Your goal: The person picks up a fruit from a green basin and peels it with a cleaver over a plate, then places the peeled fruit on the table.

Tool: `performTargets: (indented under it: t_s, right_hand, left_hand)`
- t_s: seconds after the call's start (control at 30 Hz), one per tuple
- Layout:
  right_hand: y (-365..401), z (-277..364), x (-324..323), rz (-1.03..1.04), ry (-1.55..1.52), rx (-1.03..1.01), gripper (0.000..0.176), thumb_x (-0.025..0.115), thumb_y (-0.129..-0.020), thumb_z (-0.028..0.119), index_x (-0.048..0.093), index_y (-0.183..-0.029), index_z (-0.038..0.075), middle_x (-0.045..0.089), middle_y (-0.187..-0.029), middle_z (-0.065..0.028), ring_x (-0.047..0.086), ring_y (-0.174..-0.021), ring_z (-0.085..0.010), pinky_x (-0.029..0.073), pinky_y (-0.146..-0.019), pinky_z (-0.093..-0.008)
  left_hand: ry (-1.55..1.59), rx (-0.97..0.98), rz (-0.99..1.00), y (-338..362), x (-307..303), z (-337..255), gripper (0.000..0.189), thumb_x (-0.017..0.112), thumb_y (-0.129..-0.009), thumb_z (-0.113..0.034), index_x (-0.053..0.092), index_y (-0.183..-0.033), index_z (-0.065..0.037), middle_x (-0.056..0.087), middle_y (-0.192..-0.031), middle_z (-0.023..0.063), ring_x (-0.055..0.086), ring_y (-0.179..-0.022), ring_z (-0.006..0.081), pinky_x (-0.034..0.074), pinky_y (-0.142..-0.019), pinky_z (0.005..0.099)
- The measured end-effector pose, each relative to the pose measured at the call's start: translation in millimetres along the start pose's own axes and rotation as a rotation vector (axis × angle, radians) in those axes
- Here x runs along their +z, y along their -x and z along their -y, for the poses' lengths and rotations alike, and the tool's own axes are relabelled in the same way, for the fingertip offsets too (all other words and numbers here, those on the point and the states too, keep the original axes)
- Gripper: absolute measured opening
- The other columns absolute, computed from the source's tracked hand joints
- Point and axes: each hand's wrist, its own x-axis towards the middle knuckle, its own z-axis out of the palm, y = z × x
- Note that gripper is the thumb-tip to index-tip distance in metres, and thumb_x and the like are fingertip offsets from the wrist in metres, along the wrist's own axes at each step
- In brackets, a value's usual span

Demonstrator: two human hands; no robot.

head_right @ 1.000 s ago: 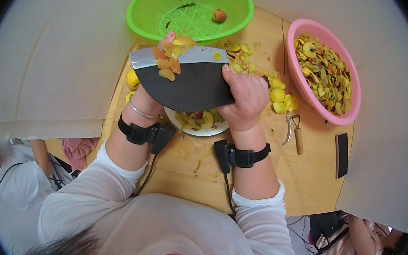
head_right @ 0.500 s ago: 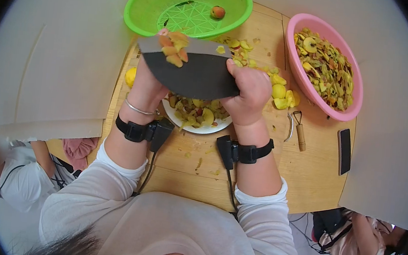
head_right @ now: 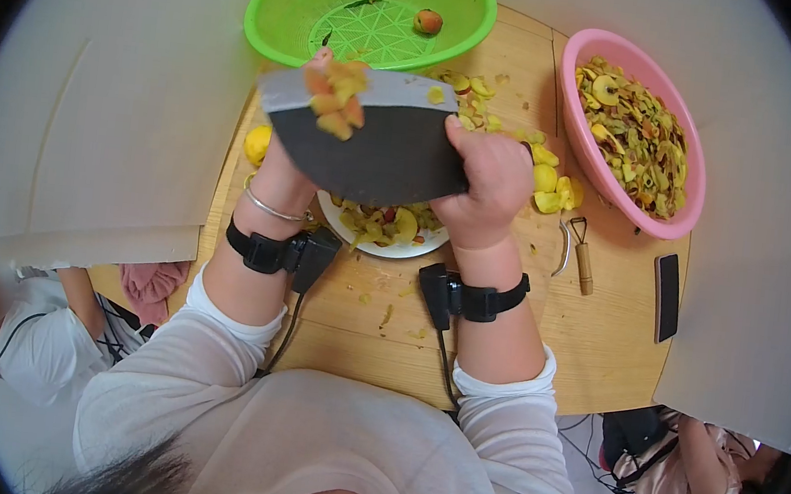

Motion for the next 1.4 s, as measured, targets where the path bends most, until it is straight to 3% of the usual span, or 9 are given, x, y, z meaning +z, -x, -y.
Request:
performTargets:
  t_s: [0.1,0.23,0.3,0.4,0.63,0.8,0.93,1.0,1.4]
  right_hand:
    - [-2.6,4.0,0.0,0.015,0.009,-0.093,0.029,0.077,-0.065,0.018,0.069,-0.090,0.008,0.061,-0.068,-0.0049,0.058,-0.060,-0.0229,0.042,-0.057,-0.0336]
    - [-2.1,5.1,2.1,0.016,0.003,-0.166,0.032,0.076,-0.065,0.021,0.070,-0.094,0.008,0.060,-0.068,-0.0033,0.057,-0.060,-0.0223,0.042,-0.057,-0.0339]
    - [-1.4,5.1,2.2,0.019,0.007,-0.164,0.033,0.076,-0.064,0.021,0.070,-0.094,0.008,0.061,-0.068,-0.0035,0.057,-0.060,-0.0223,0.042,-0.057,-0.0339]
    - [-1.0,5.4,1.3,0.030,0.018,-0.162,0.034,0.075,-0.064,0.022,0.070,-0.094,0.009,0.061,-0.069,-0.0038,0.057,-0.060,-0.0224,0.042,-0.058,-0.0340]
    - [-1.6,5.2,1.9,0.026,0.028,-0.177,0.035,0.076,-0.064,0.023,0.069,-0.095,0.009,0.059,-0.067,-0.0044,0.057,-0.060,-0.0227,0.041,-0.057,-0.0337]
    - [-4.4,7.3,-1.2,0.053,0.017,-0.158,0.032,0.078,-0.062,0.013,0.068,-0.091,0.005,0.061,-0.067,-0.0067,0.056,-0.059,-0.0236,0.040,-0.057,-0.0330]
    - [-0.3,1.3,1.0,0.027,0.035,-0.125,0.033,0.078,-0.065,0.024,0.069,-0.093,0.009,0.060,-0.067,-0.0046,0.057,-0.059,-0.0228,0.040,-0.056,-0.0332]
    - [-0.9,1.6,1.8,0.018,0.026,-0.111,0.031,0.079,-0.065,0.023,0.069,-0.092,0.009,0.060,-0.067,-0.0043,0.057,-0.059,-0.0227,0.040,-0.055,-0.0331]
    - [-3.3,2.3,3.8,-0.005,0.034,-0.078,0.021,0.077,-0.066,0.013,0.067,-0.084,0.010,0.056,-0.062,-0.0051,0.055,-0.055,-0.0238,0.038,-0.052,-0.0332]
  left_hand:
    - [0.341,-0.223,0.008,0.5,0.0,0.0,0.041,0.047,-0.096,-0.048,0.058,-0.091,-0.009,0.060,-0.072,0.0036,0.056,-0.057,0.0147,0.045,-0.054,0.0244]
    - [-0.112,-0.019,-0.202,12.8,-2.1,6.6,0.037,0.051,-0.096,-0.042,0.058,-0.104,-0.007,0.060,-0.080,0.0046,0.058,-0.071,0.0133,0.047,-0.065,0.0247]
    - [-0.662,0.596,0.075,0.6,-29.7,27.1,0.044,0.057,-0.093,-0.033,0.047,-0.126,-0.005,0.061,-0.094,0.0078,0.059,-0.080,0.0173,0.049,-0.072,0.0281]
    - [-0.865,0.613,0.079,2.4,-37.8,30.0,0.058,0.060,-0.091,-0.025,0.034,-0.140,-0.006,0.059,-0.106,0.0106,0.059,-0.090,0.0213,0.049,-0.080,0.0320]
    - [-0.842,0.629,0.060,4.0,-27.2,24.6,0.048,0.057,-0.094,-0.028,0.042,-0.133,-0.005,0.061,-0.100,0.0087,0.059,-0.086,0.0184,0.049,-0.080,0.0302]
    - [0.006,0.023,-0.079,1.6,-7.0,10.2,0.035,0.050,-0.098,-0.040,0.057,-0.100,-0.006,0.060,-0.081,0.0025,0.057,-0.071,0.0124,0.046,-0.070,0.0222]
    - [0.118,-0.024,-0.052,4.7,-1.6,1.5,0.033,0.052,-0.097,-0.039,0.058,-0.093,-0.007,0.061,-0.083,0.0034,0.058,-0.074,0.0137,0.048,-0.071,0.0243]
    - [0.388,-0.263,0.069,-11.0,-16.4,6.9,0.030,0.054,-0.096,-0.037,0.059,-0.095,-0.007,0.062,-0.085,0.0044,0.060,-0.076,0.0147,0.050,-0.071,0.0270]
    - [0.352,-0.088,0.184,-9.2,-25.6,3.0,0.032,0.055,-0.096,-0.034,0.055,-0.111,-0.006,0.063,-0.097,0.0069,0.062,-0.090,0.0161,0.051,-0.080,0.0294]
